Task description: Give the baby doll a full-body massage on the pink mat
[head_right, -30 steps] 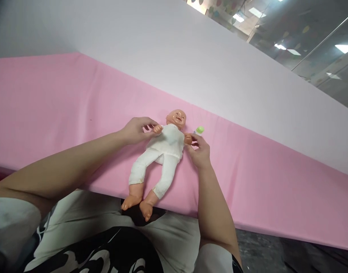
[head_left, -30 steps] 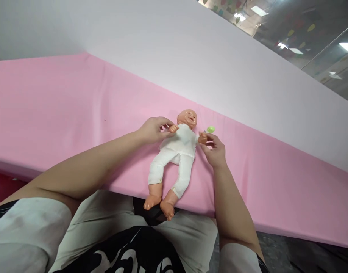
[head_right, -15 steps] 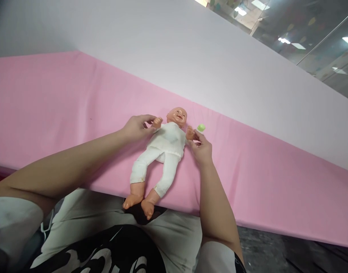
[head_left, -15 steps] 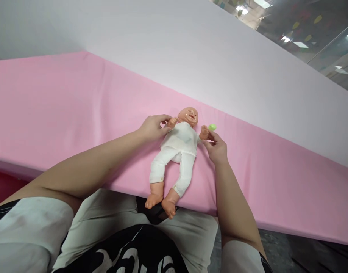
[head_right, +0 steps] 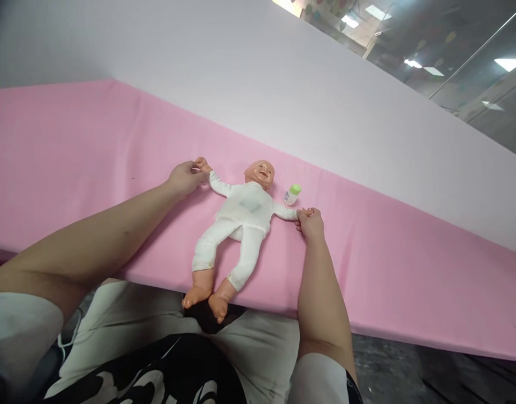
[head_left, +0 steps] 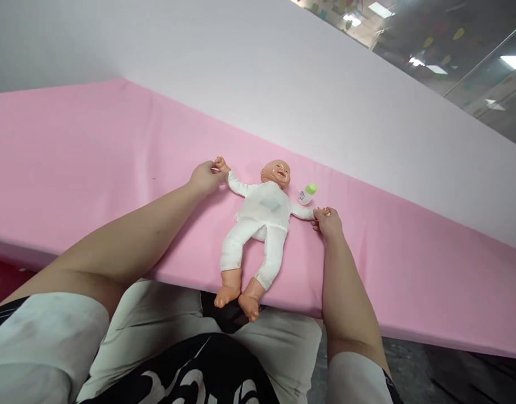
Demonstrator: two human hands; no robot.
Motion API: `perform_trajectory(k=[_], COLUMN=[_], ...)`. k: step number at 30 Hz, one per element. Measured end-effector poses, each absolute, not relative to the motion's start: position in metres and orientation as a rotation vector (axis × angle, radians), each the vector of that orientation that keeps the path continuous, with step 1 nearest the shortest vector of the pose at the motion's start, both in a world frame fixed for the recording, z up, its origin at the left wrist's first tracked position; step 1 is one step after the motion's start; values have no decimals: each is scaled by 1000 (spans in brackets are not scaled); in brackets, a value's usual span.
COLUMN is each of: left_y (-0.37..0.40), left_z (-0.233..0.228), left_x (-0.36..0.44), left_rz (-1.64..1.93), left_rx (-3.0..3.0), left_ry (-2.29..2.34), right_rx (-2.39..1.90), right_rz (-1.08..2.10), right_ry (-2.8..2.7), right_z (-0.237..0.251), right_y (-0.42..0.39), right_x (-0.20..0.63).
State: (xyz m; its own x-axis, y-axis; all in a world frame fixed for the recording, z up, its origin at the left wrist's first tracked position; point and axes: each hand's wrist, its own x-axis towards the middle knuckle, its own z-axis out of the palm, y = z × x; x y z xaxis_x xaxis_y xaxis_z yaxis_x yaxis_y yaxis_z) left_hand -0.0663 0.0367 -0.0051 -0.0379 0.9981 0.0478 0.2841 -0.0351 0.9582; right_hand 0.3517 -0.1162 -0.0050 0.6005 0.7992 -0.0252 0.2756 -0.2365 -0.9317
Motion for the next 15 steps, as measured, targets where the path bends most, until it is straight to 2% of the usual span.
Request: perform_trajectory(k=[6,10,15], left_y=[28,2,-30], left_z=[3,20,31], left_x=[-65,-53,-35], left_rz=[1150,1255,1019], left_rx=[1609,1798,2172], left_ry=[1372,1185,924], right_rx=[-1666,-1454,-1357], right_rz=[480,315,313], right_ry=[-907,-1119,-1601], right_z=[1,18,37], right_y=[-116,-123,-140], right_x=[345,321,274])
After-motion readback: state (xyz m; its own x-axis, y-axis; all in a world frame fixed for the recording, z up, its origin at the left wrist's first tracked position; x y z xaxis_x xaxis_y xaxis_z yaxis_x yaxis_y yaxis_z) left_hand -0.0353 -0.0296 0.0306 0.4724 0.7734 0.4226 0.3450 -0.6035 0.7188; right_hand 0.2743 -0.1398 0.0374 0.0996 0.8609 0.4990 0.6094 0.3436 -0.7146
